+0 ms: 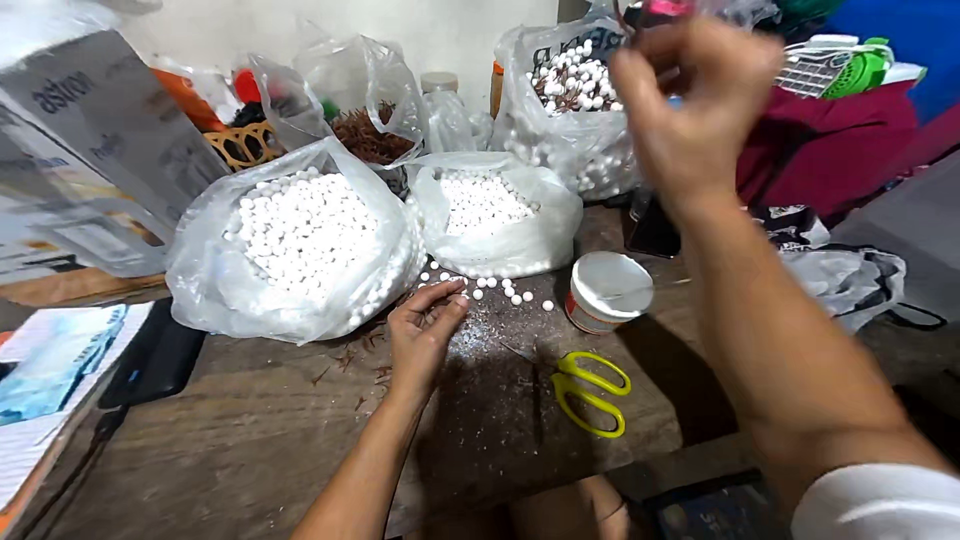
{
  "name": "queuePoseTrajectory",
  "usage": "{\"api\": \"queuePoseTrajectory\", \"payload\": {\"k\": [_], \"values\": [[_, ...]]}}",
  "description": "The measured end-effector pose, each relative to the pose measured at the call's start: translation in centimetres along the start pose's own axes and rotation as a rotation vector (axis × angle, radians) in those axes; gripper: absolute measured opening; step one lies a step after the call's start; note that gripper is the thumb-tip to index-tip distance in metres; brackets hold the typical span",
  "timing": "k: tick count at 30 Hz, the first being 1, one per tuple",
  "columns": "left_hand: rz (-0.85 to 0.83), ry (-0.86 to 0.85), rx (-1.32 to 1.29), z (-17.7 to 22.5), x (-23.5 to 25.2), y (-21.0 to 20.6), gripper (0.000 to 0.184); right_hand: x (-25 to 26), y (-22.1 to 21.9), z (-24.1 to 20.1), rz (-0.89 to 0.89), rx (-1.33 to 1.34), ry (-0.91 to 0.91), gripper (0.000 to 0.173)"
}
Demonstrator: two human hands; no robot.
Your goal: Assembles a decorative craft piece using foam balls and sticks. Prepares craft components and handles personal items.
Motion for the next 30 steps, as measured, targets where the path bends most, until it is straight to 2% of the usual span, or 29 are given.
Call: {"api": "queuePoseTrajectory", "payload": {"k": [2,4,5,7,9,11,13,15,17,25,30], "values": [[0.013,0.005,0.019,-0.1,0.1,0.4,0.017,4.3,-0.4,4.8,-0.197,0.028,-0.335,0.029],[0.023,0.017,0.015,-0.2,0.3,0.7,0.017,5.0,0.7,9.0,-0.169,0.088,-0.585,0.029],[0.021,0.015,0.010,-0.3,0.4,0.8,0.018,3.8,1.7,10.9,-0.094,0.068,-0.617,0.031],[0.012,0.009,0.012,-0.4,0.3,0.9,0.018,-1.0,3.0,14.1,0.072,-0.024,-0.585,0.035],[-0.003,0.009,0.030,-0.3,0.1,0.6,0.018,-7.4,3.6,15.9,0.121,-0.137,-0.623,0.041],[-0.021,0.004,0.050,-0.3,-0.1,0.3,0.018,-12.7,2.9,16.2,0.098,-0.195,-0.727,0.062],[-0.038,-0.023,0.069,-0.5,-0.1,0.2,0.018,-15.2,1.3,16.0,0.092,-0.230,-0.819,0.084],[-0.057,-0.053,0.091,-0.6,-0.1,0.4,0.018,-15.8,-0.5,16.0,0.108,-0.285,-0.875,0.099],[-0.064,-0.068,0.098,-0.8,0.0,0.8,0.018,-15.7,-1.8,16.2,0.130,-0.350,-0.918,0.106],[-0.081,-0.072,0.113,-1.2,0.2,0.9,0.018,-15.3,-2.5,16.3,0.101,-0.556,-0.898,0.117],[-0.081,-0.083,0.158,-1.1,0.1,1.1,0.017,-14.8,-2.6,16.1,0.087,-0.579,-0.892,0.115]]}}
Point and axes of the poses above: each hand's wrist, its own x-axis towards the middle knuckle, its own y-axis out of the back of the hand, z = x × y, the point moved 1 cm from there along x, towards the middle knuckle, and after that the axes turned 10 degrees about -x, right-handed, at the moved point
